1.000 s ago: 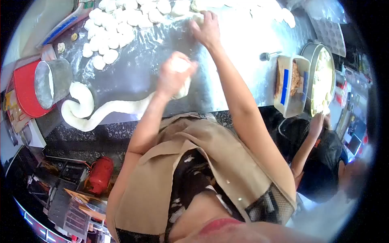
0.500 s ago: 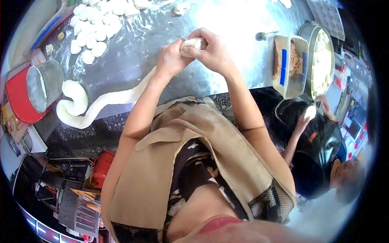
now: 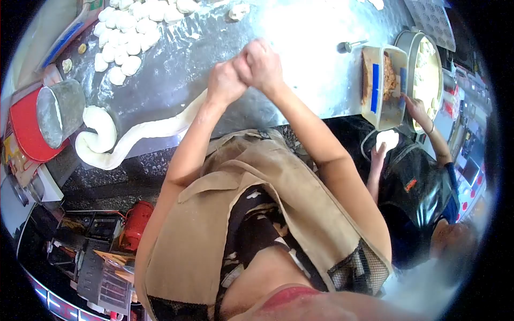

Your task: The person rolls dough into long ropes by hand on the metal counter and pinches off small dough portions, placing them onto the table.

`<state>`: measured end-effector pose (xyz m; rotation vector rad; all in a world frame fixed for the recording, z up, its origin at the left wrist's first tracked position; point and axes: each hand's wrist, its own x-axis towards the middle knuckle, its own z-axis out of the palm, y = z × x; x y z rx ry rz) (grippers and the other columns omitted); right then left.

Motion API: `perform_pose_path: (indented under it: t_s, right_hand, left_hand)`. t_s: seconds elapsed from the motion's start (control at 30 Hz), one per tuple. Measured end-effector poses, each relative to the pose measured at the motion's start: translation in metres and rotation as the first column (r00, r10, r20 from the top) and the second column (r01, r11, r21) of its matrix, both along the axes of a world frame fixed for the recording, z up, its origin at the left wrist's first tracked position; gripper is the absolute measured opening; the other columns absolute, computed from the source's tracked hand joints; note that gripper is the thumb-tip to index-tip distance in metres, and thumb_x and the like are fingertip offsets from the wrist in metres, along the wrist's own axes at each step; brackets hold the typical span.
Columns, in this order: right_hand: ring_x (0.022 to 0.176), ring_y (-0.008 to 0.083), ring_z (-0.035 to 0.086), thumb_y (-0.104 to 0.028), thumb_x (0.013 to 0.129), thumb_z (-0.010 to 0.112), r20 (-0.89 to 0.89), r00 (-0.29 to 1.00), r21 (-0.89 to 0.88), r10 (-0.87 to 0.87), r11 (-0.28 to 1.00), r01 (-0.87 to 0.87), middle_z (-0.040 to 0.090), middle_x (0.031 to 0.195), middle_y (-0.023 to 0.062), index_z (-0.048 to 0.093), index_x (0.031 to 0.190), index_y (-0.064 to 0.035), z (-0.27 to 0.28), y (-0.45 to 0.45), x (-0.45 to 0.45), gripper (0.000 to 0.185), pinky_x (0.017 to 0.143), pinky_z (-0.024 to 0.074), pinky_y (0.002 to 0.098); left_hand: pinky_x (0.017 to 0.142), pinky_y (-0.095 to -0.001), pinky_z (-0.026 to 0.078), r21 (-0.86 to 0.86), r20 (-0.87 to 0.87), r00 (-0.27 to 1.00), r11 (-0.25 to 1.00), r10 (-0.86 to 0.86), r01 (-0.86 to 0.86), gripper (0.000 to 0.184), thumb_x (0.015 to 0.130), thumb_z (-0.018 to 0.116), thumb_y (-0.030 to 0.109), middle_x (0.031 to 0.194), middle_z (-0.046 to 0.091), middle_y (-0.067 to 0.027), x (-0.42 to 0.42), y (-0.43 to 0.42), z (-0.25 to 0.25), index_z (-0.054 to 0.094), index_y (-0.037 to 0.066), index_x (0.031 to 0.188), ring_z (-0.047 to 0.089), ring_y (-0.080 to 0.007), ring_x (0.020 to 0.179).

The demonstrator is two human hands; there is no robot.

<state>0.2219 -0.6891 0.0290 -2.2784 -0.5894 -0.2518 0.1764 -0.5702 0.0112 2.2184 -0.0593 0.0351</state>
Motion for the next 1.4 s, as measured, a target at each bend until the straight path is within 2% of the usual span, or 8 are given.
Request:
perform_pose_path:
  t_s: [0.23,0.37,0.5,0.67,0.8,1.1,1.27,1.4]
  right_hand:
    - [0.104,0.0414,0.057,-0.020,0.072,0.068,0.410,0.902,-0.302,-0.134,0.913,0.273,0.057,0.116,0.0233,0.064,0.104,-0.0061,-0.023,-0.008,0.092,0.035,0.083,0.0514,0.0471]
    - [0.109,0.0409,0.055,-0.014,0.070,0.071,-0.396,0.883,-0.033,0.251,0.957,-0.287,0.058,0.116,0.0245,0.063,0.108,-0.0067,-0.003,-0.023,-0.005,0.040,0.090,0.0485,0.0449]
    - [0.094,0.0312,0.063,-0.015,0.070,0.074,-0.504,0.826,0.288,0.251,0.951,-0.113,0.064,0.101,0.0195,0.063,0.105,-0.0058,0.007,-0.009,-0.009,0.039,0.082,0.0520,0.0407]
    - [0.076,0.0126,0.063,-0.020,0.077,0.072,-0.753,0.650,0.189,0.096,0.979,0.075,0.066,0.087,0.0082,0.064,0.103,-0.0053,0.072,-0.026,-0.010,0.031,0.068,0.0529,0.0292]
    - [0.081,0.0206,0.066,-0.017,0.077,0.072,-0.251,0.968,-0.013,-0.009,1.000,0.006,0.066,0.090,0.0086,0.065,0.104,-0.0093,0.077,-0.022,-0.018,0.029,0.071,0.0535,0.0332]
    - [0.068,0.0365,0.058,-0.020,0.076,0.065,-0.007,0.964,-0.067,-0.264,0.962,0.263,0.060,0.080,0.0140,0.062,0.084,-0.0034,-0.003,-0.002,0.002,0.018,0.063,0.0503,0.0436]
    - [0.106,0.0403,0.055,-0.021,0.075,0.065,0.175,0.908,-0.168,-0.380,0.897,0.408,0.057,0.114,0.0233,0.059,0.116,-0.0056,-0.037,-0.001,0.085,0.044,0.089,0.0470,0.0486]
    - [0.119,0.0459,0.044,-0.020,0.072,0.068,-0.462,0.870,-0.162,0.170,0.949,-0.271,0.050,0.126,0.0246,0.059,0.112,-0.0063,-0.025,-0.030,0.005,0.043,0.099,0.0393,0.0521]
  left_hand:
    - [0.068,-0.0323,0.053,-0.461,-0.221,0.970,0.866,0.102,-0.196,0.015,0.078,0.072,0.017,0.081,0.067,-0.0066,-0.003,0.004,0.034,0.061,0.007,0.081,0.065,-0.0225,0.070]
    - [0.091,-0.0359,0.045,-0.453,0.206,0.967,0.891,0.148,-0.040,0.020,0.082,0.071,0.016,0.122,0.056,-0.0172,0.008,0.019,-0.007,0.061,0.002,0.091,0.057,-0.0267,0.108]
    - [0.094,-0.0415,0.045,-0.568,0.242,0.968,0.818,0.063,0.089,0.031,0.077,0.076,0.025,0.132,0.049,-0.0196,0.005,0.007,0.019,0.062,0.005,0.097,0.049,-0.0321,0.120]
    - [0.070,-0.0442,0.054,-0.205,-0.047,0.996,0.977,-0.071,0.060,0.046,0.064,0.082,0.029,0.081,0.068,-0.0158,-0.008,0.007,0.016,0.064,0.011,0.102,0.066,-0.0372,0.077]
    - [0.067,-0.0441,0.053,-0.110,-0.095,0.991,0.990,-0.096,0.085,0.038,0.067,0.078,0.026,0.082,0.068,-0.0166,-0.005,0.001,0.010,0.065,0.009,0.098,0.066,-0.0376,0.077]
    - [0.064,-0.0438,0.053,-0.009,0.088,0.996,1.000,-0.013,0.014,0.020,0.074,0.069,0.021,0.081,0.067,-0.0184,-0.001,-0.007,0.016,0.066,0.008,0.089,0.066,-0.0364,0.076]
    - [0.067,-0.0331,0.052,-0.381,-0.006,0.998,0.923,0.056,-0.054,0.015,0.078,0.072,0.012,0.081,0.066,-0.0089,-0.012,-0.009,0.042,0.060,0.006,0.086,0.064,-0.0226,0.071]
    - [0.088,-0.0372,0.048,-0.419,0.111,0.989,0.907,0.093,-0.038,0.024,0.080,0.073,0.017,0.128,0.049,-0.0179,-0.002,0.025,0.012,0.058,0.004,0.091,0.059,-0.0292,0.100]
